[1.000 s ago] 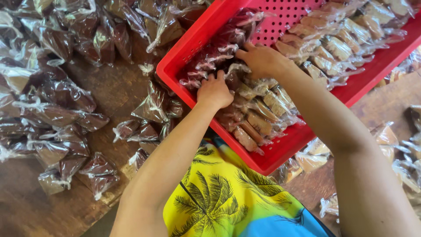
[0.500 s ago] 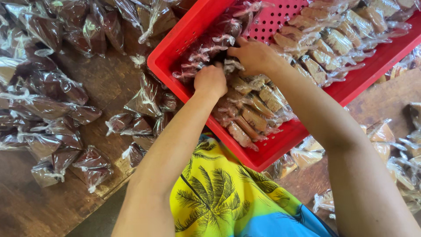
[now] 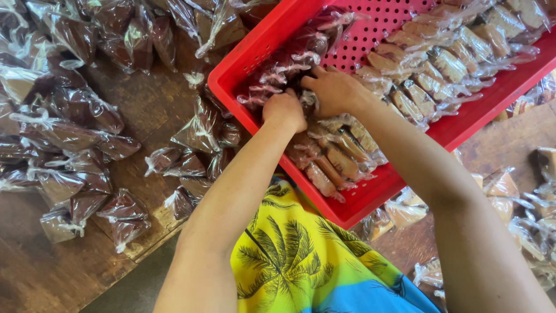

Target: The person sorts packaged bread by hand, picking up triangular and rectangular plastic-wrapped slices from a table and placing them into a red plastic crate.

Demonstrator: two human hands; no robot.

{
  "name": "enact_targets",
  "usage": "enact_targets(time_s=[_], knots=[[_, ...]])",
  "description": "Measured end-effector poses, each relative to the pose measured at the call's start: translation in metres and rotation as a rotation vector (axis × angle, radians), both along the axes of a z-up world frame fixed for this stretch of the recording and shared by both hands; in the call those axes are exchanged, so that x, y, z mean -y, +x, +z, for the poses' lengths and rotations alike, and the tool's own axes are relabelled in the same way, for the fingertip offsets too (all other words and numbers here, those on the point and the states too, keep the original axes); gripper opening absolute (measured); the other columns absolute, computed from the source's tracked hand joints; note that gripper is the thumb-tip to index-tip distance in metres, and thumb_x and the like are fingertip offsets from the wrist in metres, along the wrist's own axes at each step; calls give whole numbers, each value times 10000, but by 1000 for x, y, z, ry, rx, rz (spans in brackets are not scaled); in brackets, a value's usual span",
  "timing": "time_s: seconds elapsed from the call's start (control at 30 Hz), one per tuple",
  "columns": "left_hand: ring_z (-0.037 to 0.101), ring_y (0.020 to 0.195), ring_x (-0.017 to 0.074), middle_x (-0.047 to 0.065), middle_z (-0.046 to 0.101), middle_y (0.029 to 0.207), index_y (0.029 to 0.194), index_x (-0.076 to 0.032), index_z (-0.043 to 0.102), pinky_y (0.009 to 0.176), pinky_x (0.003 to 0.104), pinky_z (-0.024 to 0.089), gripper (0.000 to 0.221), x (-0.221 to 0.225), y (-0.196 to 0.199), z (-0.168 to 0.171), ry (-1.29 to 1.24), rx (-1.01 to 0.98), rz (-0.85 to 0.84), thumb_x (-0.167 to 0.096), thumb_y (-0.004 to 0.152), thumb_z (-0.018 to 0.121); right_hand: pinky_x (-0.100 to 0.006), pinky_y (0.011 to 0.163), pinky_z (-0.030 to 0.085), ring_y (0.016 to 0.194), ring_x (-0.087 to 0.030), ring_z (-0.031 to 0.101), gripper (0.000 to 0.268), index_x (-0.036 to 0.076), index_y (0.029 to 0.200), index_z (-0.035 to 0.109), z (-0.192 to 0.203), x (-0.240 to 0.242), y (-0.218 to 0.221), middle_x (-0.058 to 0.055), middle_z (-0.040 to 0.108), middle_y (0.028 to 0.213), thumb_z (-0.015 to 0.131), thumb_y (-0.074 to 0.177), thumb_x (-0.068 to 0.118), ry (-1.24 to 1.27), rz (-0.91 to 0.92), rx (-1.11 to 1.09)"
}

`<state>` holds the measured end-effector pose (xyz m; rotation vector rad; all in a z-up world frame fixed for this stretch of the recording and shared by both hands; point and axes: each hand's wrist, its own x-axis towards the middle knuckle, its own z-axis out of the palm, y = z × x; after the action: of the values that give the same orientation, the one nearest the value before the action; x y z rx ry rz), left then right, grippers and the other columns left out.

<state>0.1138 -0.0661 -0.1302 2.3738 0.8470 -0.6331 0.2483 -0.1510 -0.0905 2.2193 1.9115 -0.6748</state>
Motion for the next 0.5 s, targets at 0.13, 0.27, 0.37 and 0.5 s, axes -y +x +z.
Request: enact_targets(time_s=[0.13,0.27,0.37,0.5], knots=[[676,1160,343,234,682,1220,1315,59,479,955,409,565,701,4,-2,-40,59,42,-99,-210,746,787,-512,951,521,1162,-447,585,684,163,1360,581,0,-1,-14,-190,603,1283,748,698,151,-28,-26,59],[646,1197,404,313,596,1322,1444,50,335,968,521,539,667,14,6,-51,-36,113,153,-212,922,656,-510,960,519,1179,-444,578,667,170,1353,580,-1,2,-22,-196,598,1286,734,705,136,-1,-34,108],[603,1292,388,311,542,1419,1542,23,212,1045,493,515,883,11,7,-32,-182,36,124,-213,858,717,-512,979,515,1185,-438,577,684,168,1353,569,-6,5,-29,-183,588,1308,760,696,177,-38,-60,124],[585,1311,341,244,555,1417,1512,-25,272,1054,453,510,896,-2,4,-2,-242,-4,30,-218,796,773,-522,1013,488,1218,-452,553,762,150,1388,545,-4,3,-33,-179,563,1362,804,678,243,-13,-96,197]])
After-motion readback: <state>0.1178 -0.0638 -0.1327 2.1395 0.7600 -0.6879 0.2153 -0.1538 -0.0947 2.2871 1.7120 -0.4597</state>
